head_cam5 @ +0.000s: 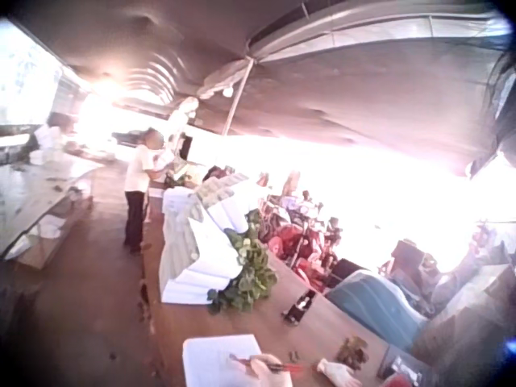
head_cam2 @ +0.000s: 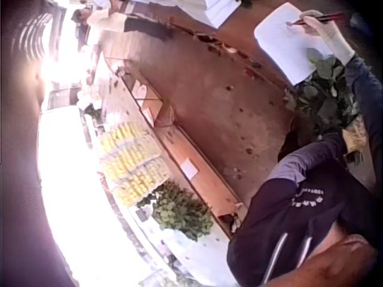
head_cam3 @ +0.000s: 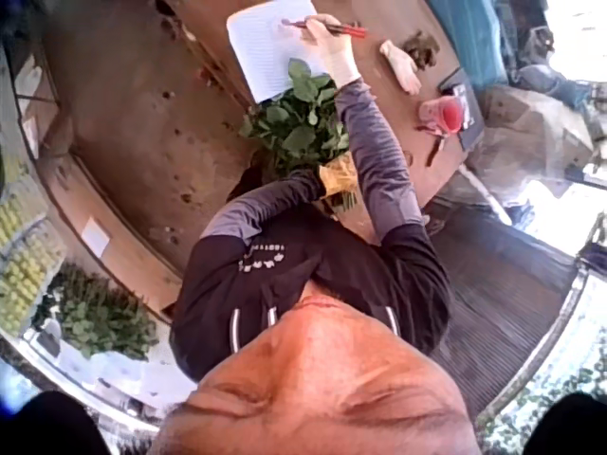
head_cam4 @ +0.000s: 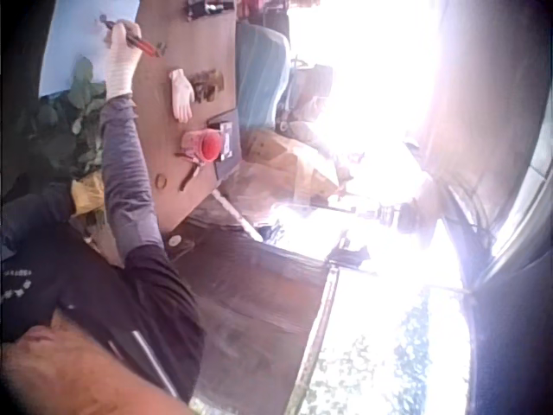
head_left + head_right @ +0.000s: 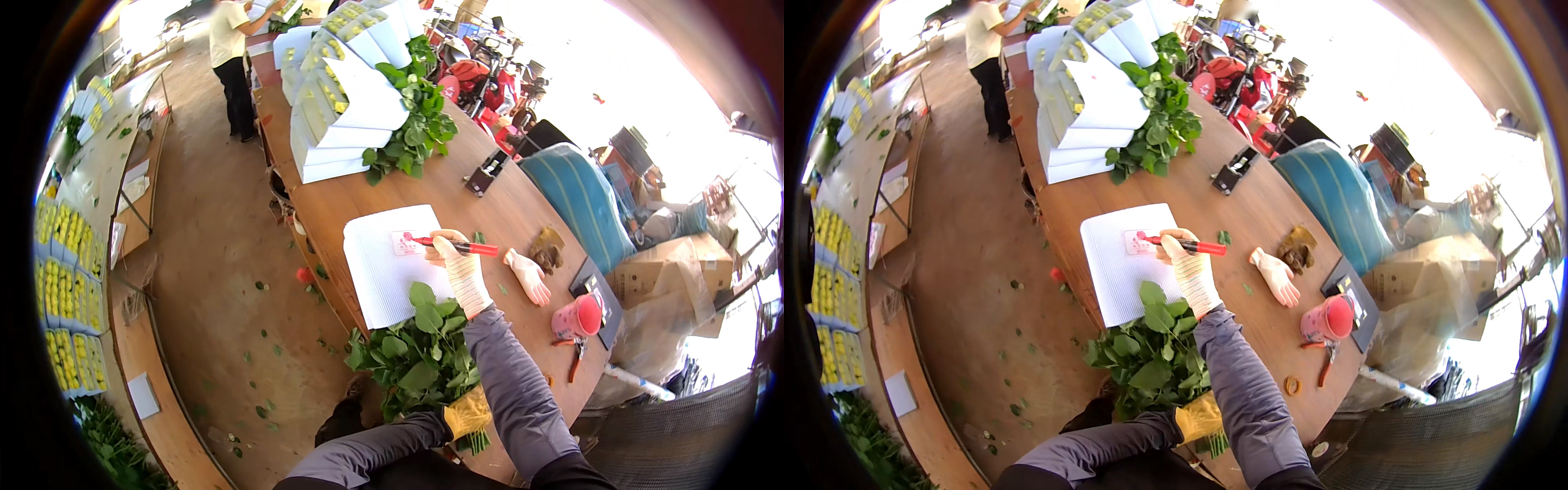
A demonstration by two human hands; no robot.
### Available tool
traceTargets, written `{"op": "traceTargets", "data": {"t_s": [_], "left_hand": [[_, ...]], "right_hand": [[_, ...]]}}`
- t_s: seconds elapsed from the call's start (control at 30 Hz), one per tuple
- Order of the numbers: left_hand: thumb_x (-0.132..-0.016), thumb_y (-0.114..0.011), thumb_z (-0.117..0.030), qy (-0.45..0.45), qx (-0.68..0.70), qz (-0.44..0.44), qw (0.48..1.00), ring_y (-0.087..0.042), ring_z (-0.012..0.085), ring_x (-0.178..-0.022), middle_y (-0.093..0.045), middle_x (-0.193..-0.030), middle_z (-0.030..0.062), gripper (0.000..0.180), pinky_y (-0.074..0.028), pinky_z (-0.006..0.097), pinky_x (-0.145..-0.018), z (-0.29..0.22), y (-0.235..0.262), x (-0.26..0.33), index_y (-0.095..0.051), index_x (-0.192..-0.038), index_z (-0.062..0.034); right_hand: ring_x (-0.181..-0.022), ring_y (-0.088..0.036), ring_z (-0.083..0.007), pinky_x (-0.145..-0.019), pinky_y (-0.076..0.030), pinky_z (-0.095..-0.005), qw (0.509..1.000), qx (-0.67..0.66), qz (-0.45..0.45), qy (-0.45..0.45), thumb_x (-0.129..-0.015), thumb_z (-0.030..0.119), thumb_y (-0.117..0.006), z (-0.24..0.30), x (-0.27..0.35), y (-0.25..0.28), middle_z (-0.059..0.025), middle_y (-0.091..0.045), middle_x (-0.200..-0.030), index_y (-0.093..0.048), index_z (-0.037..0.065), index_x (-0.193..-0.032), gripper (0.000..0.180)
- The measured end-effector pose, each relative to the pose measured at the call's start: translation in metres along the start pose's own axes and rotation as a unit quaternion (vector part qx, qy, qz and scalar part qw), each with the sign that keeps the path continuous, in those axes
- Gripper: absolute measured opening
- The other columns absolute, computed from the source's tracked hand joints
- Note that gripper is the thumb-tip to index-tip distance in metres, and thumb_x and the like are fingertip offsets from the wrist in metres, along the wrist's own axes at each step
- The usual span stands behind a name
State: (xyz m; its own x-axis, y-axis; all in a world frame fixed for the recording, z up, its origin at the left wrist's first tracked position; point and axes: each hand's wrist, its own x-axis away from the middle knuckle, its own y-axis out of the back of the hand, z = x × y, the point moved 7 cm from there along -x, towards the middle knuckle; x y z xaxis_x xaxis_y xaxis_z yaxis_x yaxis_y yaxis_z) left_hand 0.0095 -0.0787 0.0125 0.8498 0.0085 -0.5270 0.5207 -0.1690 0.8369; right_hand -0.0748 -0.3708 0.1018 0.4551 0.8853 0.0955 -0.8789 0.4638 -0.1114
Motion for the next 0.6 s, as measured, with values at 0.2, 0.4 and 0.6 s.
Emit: {"op": "traceTargets", "data": {"t_s": [0.2,0.4,0.6], "left_hand": [[-0.083,-0.062,-0.017,0.06,-0.033,-0.05,0.996,-0.072,0.0262,-0.085,-0.074,-0.085,0.0106,0.018,-0.053,0.037,-0.091,-0.015,-0.072,0.007,-0.075,-0.079,-0.0053],[-0.103,-0.044,-0.016,0.067,0.11,0.048,0.991,-0.06,0.022,-0.126,-0.066,-0.132,0.01,0.036,-0.042,0.033,-0.116,-0.015,-0.094,0.014,-0.061,-0.132,-0.0038],[-0.098,-0.048,-0.016,0.016,0.077,0.159,0.984,-0.06,0.0216,-0.126,-0.067,-0.131,0.0098,0.038,-0.04,0.034,-0.118,-0.011,-0.077,0.012,-0.064,-0.13,-0.0023]], "right_hand": [[-0.071,-0.065,-0.0109,-0.068,-0.054,-0.0253,0.996,0.068,-0.052,0.025,-0.097,0.013,-0.065,-0.018,-0.016,0.003,-0.0075,-0.074,-0.09,-0.071,0.001,-0.114,0.022],[-0.064,-0.059,-0.0074,-0.06,-0.047,-0.0223,0.996,0.067,-0.05,0.04,-0.097,0.013,-0.066,-0.016,-0.018,-0.001,-0.0055,-0.072,-0.083,-0.071,0.0,-0.11,0.02],[-0.057,-0.056,-0.006,-0.056,-0.043,-0.0207,0.997,0.064,-0.037,0.028,-0.097,0.014,-0.067,-0.014,-0.017,0.004,-0.0025,-0.069,-0.072,-0.072,0.0,-0.104,0.017]]}}
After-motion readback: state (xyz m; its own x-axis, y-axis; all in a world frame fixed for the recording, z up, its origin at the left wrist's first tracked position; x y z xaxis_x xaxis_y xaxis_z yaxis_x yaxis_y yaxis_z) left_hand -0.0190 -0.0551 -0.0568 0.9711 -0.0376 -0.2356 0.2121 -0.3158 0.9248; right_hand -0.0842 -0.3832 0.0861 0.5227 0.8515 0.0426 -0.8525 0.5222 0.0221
